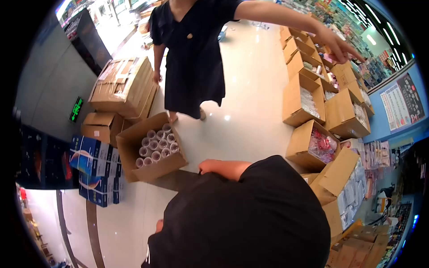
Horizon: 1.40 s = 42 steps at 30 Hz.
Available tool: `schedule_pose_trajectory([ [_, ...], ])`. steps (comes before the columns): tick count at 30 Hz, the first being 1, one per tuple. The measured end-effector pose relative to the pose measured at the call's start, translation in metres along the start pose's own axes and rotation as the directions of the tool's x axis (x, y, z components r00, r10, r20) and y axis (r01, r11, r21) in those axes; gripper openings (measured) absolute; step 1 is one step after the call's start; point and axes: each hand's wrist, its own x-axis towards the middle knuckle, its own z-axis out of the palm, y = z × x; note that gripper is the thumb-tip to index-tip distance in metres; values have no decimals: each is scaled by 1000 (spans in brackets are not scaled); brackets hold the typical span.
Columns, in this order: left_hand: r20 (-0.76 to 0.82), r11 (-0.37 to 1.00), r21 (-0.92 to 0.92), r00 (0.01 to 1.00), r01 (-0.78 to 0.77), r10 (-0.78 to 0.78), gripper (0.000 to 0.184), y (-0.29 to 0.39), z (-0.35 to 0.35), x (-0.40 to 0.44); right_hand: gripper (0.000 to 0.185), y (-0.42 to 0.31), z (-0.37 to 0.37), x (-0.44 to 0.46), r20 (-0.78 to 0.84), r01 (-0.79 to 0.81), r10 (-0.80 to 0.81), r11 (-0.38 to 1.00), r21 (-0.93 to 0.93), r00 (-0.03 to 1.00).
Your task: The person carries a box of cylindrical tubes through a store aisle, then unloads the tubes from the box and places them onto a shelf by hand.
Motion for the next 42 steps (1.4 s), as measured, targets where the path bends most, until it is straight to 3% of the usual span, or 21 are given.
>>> schedule_pose_trajectory([
  [3, -1, 998, -54, 1000, -30, 30, 34, 39, -33, -2, 46, 33, 13, 15, 169, -83, 61, 989, 125, 984],
  [4, -40, 997, -34, 997, -74, 73, 34, 57, -41, -5, 47, 26, 0, -2, 107, -219, 205, 965, 145, 973],
  [5, -57, 995, -26, 994, -93, 91, 35, 77, -45, -13, 46, 24, -8, -8, 170, -320, 296, 937, 138, 940],
  [7, 32, 993, -103, 998, -58, 62, 38, 124, -52, -33, 42, 52, -12, -12, 156, -334, 311, 931, 147, 937],
  [8, -94, 971, -214, 991, -109, 91, 40, 113, -30, -17, 39, 58, -17, -12, 175, -321, 297, 939, 126, 939],
  [10, -104, 984, -140, 990, -113, 99, 35, 152, -31, -32, 33, 86, -7, -2, 133, -323, 298, 911, 255, 945],
  [12, -200, 975, -200, 978, -101, 61, 33, 177, -50, -54, 31, 94, 3, 7, 170, -390, 351, 843, 370, 921],
  [14, -416, 994, -88, 909, -64, 21, 31, 183, -65, -59, 30, 86, 1, 17, 251, -464, 391, 772, 435, 886],
  [17, -320, 954, -298, 945, -29, -72, 40, 178, -97, -42, 31, 66, -8, 40, 293, -561, 478, 687, 462, 828],
  [18, -306, 956, -293, 949, -21, -73, 40, 176, -102, -31, 31, 58, -8, 49, 289, -565, 489, 657, 499, 823],
  [20, -478, 983, -179, 877, -52, -41, 50, 176, -122, -3, 35, 43, -9, 76, 285, -571, 504, 618, 540, 816],
  [21, -458, 984, -172, 888, -50, -35, 50, 178, -135, 14, 35, 37, -9, 88, 295, -587, 519, 600, 543, 802],
  [25, -451, 998, 51, 892, 41, -13, 64, 197, -207, 114, 53, 24, -11, 159, 137, -588, 619, 619, 520, 774],
  [27, -456, 985, 88, 885, 146, -90, 73, 212, -243, 165, 62, 19, 8, 188, 92, -627, 679, 607, 488, 728],
  [29, -552, 984, 128, 833, 121, -31, 92, 212, -263, 224, 78, 26, 19, 227, -237, -610, 737, 663, 434, 633],
  [33, -428, 959, 87, 880, 268, -207, 80, 221, -292, 285, 84, 31, 28, 273, -238, -712, 789, 613, 342, 566],
  [35, -1, 970, 49, 971, 237, -238, 75, 210, -299, 317, 85, 32, 7, 292, -7, -768, 844, 492, 410, 537],
  [36, -59, 956, 222, 981, 194, -185, 70, 201, -288, 325, 80, 36, 7, 296, -3, -777, 851, 481, 405, 525],
  [39, -19, 861, 452, 968, 232, -251, 64, 194, -278, 336, 69, 43, -10, 308, 80, -813, 863, 433, 389, 498],
  [40, -20, 859, 454, 966, 238, -257, 64, 196, -276, 337, 69, 46, -16, 315, 85, -813, 862, 434, 388, 501],
  [42, 41, 764, 590, 936, 261, -351, 60, 201, -272, 334, 65, 52, -16, 317, 58, -791, 805, 562, 241, 590],
])
